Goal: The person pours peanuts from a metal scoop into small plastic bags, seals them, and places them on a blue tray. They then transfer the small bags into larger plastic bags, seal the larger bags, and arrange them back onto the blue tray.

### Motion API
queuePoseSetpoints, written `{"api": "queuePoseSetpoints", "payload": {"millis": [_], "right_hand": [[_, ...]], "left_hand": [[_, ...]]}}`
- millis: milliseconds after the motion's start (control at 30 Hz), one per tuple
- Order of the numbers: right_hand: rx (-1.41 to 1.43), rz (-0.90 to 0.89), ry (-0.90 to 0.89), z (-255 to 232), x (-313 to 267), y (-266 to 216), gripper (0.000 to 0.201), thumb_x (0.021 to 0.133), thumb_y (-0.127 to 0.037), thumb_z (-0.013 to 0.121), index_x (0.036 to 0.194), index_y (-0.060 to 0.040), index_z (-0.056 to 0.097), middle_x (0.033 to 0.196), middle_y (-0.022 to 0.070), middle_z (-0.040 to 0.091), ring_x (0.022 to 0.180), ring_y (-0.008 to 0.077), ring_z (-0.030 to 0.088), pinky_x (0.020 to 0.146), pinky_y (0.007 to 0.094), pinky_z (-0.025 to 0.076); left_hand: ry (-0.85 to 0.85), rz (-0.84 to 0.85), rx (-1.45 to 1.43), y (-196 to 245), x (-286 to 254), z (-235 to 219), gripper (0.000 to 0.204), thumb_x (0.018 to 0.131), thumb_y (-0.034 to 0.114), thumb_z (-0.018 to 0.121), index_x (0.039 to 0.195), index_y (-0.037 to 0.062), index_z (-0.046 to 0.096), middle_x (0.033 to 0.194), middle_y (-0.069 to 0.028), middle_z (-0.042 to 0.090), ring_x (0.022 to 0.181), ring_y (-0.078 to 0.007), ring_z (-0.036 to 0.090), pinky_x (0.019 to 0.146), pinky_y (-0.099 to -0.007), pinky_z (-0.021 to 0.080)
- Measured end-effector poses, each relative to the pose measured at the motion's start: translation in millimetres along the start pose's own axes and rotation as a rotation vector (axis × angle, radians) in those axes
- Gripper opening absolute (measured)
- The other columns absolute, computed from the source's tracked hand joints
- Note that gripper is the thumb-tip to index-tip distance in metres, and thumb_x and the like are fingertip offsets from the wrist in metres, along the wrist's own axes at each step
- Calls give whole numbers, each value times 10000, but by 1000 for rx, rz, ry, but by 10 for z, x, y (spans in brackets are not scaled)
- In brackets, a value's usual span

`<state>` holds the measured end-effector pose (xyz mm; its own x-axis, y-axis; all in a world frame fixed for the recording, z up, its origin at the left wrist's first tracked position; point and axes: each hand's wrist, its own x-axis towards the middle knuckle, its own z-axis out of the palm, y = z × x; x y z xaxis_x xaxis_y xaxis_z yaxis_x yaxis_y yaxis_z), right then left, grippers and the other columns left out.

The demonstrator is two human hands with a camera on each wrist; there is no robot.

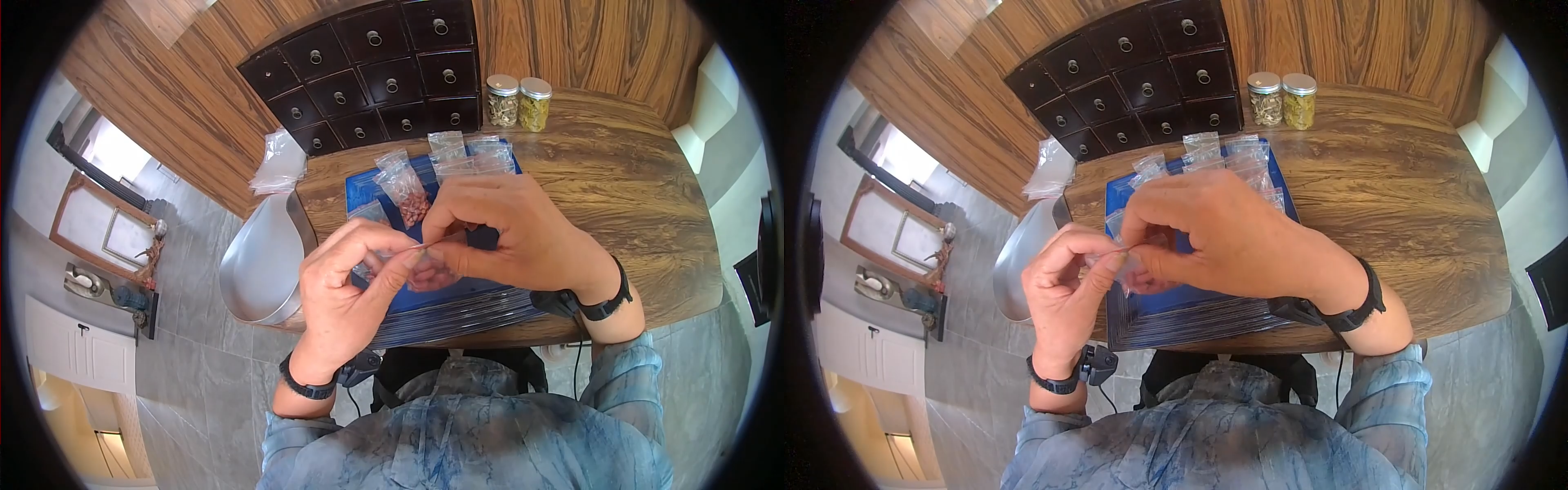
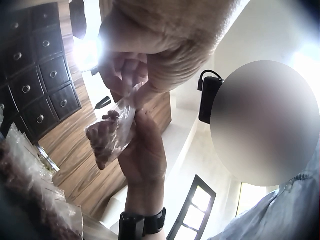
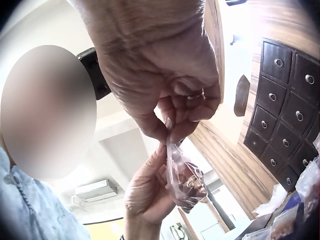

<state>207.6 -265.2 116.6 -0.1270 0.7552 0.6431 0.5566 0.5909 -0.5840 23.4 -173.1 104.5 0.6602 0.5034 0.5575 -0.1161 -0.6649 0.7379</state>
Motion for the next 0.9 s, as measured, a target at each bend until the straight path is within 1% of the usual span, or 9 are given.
{"api": "queuePoseSetpoints", "payload": {"millis": [133,233,333,433,533,633,733,833,900], "right_hand": [[-16,-21,4,-1,3,5,208,733,-123,752,816,-33,584,711,82,582,635,231,597,551,314,447],[8,-6,4,-11,2,2,183,743,-102,730,808,-31,574,701,78,573,617,212,592,550,304,453],[-33,23,-36,-99,9,-34,122,700,10,663,784,-32,585,723,41,565,654,179,574,568,272,449],[-49,7,5,-109,-8,-6,121,692,11,658,774,-34,581,706,37,550,635,175,554,561,266,435],[49,88,3,-130,-12,-42,117,691,13,653,769,-37,583,703,34,550,634,162,549,566,268,430],[-154,4,60,-237,8,-33,98,747,-42,655,775,-31,562,692,54,564,616,164,574,542,265,449],[-109,89,65,-270,4,-49,135,753,-78,683,811,-33,569,755,52,585,649,163,574,564,268,454],[-67,161,46,-169,30,-75,196,750,-113,713,871,-35,580,814,55,589,693,166,574,599,274,461],[-59,114,88,-71,26,-47,228,750,-135,724,900,-38,581,830,53,583,708,176,571,610,289,464]], "left_hand": [[-7,12,56,55,3,-3,102,770,-6,712,853,33,669,815,-38,638,639,-79,555,551,-202,426],[-4,38,115,84,0,-6,103,770,-12,710,856,24,666,817,-42,634,642,-82,550,554,-200,425],[47,55,59,24,-19,-18,97,775,-10,708,856,14,661,823,-51,631,655,-90,547,558,-198,423],[85,60,22,6,-25,-34,87,784,-4,707,854,7,657,833,-62,627,682,-94,550,562,-201,426],[96,61,30,32,-20,-66,79,804,4,696,867,4,648,849,-56,620,702,-83,547,586,-201,430],[234,-93,-89,10,-47,-139,77,823,12,683,883,-3,637,867,-43,610,719,-70,547,616,-199,434],[193,-103,-137,2,-37,-164,76,837,16,672,895,-9,629,868,-35,601,729,-62,548,641,-198,438],[161,-104,-117,-13,-28,-130,68,839,9,668,894,-7,632,864,-40,601,702,-59,550,610,-192,439],[132,-106,-137,-31,-11,-91,68,833,4,670,890,-7,634,861,-38,603,680,-57,548,587,-188,432]]}}
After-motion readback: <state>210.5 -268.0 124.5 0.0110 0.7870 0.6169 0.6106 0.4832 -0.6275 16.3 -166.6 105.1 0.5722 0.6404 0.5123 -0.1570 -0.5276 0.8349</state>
